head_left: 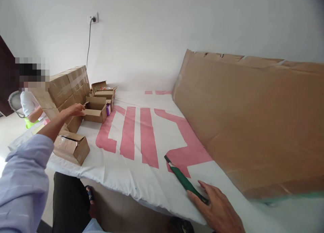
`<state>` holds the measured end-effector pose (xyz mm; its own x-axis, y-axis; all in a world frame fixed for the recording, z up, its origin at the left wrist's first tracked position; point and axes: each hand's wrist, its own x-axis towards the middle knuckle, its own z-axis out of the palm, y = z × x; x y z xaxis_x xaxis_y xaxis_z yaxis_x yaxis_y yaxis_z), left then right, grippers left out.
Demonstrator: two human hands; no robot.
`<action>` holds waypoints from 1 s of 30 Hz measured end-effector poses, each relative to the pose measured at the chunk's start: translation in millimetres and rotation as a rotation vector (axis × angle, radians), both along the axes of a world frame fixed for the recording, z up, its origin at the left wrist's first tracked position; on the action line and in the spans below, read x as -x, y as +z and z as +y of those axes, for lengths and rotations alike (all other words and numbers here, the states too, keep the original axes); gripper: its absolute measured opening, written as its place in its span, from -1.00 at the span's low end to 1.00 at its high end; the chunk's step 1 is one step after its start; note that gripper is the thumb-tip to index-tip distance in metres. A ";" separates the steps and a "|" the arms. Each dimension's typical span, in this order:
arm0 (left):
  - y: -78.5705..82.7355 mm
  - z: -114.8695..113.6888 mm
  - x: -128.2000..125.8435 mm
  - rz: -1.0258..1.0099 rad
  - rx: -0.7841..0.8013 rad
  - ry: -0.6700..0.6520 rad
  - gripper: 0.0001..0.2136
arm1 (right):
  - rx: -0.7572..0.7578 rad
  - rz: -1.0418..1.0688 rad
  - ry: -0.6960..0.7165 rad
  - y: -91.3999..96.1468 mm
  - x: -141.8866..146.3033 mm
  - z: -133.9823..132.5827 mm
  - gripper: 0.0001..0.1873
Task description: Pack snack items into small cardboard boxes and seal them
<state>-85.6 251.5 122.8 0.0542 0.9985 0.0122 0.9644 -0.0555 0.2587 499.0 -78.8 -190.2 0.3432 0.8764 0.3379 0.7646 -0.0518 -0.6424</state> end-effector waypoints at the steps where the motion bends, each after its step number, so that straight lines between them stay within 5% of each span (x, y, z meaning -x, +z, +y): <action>1: 3.5 -17.5 14.0 0.028 0.025 0.004 -0.81 | 0.017 -0.028 -0.002 -3.9 2.5 -0.1 -0.42; 4: 0.8 -77.5 58.6 0.122 0.089 0.020 -0.76 | 0.058 -0.125 0.020 -10.5 7.0 1.5 -0.41; 8: -27.6 -148.4 107.8 0.315 0.008 0.138 -0.54 | 0.045 -0.239 0.059 -15.7 8.4 4.3 -0.46; 13: -57.9 -184.7 125.9 0.186 -0.029 0.238 -0.42 | 0.017 -0.291 0.073 -21.9 8.2 4.7 -0.56; 18: -75.9 -206.0 80.6 0.176 -0.092 0.381 -0.41 | 0.009 -0.315 0.036 -26.1 9.3 6.7 -0.61; 21: -98.2 -232.3 39.0 0.093 -0.142 0.281 -0.42 | -0.009 -0.298 0.020 -25.3 9.4 9.5 -0.61; 25: -129.4 -253.1 -0.9 -0.335 -0.169 0.110 -0.30 | -0.016 -0.129 -0.009 -15.6 10.0 13.5 -0.54; 30: -148.7 -235.6 -28.1 -0.902 -0.130 0.020 -0.36 | 0.030 0.309 -0.084 12.5 27.3 17.4 -0.38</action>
